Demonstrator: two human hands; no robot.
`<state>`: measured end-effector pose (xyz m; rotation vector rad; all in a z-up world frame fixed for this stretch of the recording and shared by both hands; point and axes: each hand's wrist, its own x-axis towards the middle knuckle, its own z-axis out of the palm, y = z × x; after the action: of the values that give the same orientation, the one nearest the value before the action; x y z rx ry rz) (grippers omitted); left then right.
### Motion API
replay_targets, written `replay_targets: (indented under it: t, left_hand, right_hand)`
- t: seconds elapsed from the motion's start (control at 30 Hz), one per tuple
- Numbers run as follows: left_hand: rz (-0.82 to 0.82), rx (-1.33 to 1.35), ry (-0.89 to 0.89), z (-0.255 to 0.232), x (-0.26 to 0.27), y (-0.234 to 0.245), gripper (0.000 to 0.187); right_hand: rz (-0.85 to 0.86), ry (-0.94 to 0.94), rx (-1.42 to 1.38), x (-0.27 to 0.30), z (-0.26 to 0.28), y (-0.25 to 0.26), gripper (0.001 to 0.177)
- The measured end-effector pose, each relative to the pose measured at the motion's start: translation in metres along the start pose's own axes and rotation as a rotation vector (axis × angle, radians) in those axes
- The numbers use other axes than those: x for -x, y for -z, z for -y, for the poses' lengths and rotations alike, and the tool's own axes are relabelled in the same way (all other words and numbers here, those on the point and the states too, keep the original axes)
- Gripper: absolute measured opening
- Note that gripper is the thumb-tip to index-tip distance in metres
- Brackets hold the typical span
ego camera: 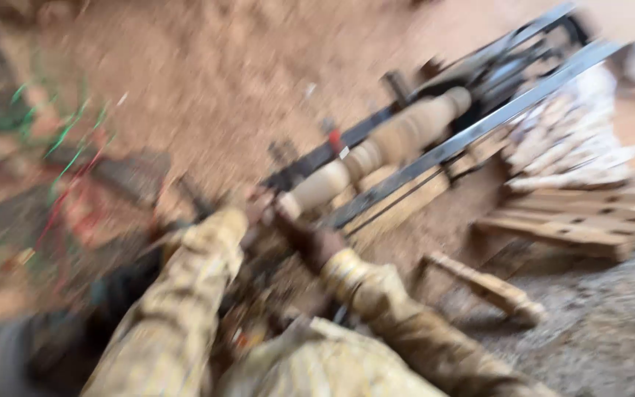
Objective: The person uses a hand chisel against a spinning wooden furniture leg mounted on a lathe, shaping and smoothing the turned profile while the wood rotates. They steady the tool with both hands, work along the length of the leg, then stop the lathe and handle the finished turned piece.
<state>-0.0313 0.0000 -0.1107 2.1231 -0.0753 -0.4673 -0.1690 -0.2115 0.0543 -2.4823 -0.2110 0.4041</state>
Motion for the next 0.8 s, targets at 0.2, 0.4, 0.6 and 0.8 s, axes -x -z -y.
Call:
replay_targets:
  t: [0.2,0.4,0.6,0.8]
  left_hand:
    - [0.165,-0.125,0.228,-0.006,0.001,0.023,0.037]
    - [0.011,-0.098,0.009,0.101,-0.044,-0.026,0.033]
    - [0.140,-0.226,0.258,0.004,-0.004,0.014,0.036]
    - [0.218,-0.179,0.346,-0.039,0.016,0.015,0.049]
  right_hand:
    - [0.182,-0.195,-0.132,0.001,0.009,-0.004,0.029]
    - [0.050,0.056,0.061,0.001,0.023,0.008,0.043]
    - [0.051,-0.035,-0.013,-0.007,0.005,-0.029,0.055]
    - [0.087,-0.089,0.113,-0.009,-0.008,-0.053,0.038]
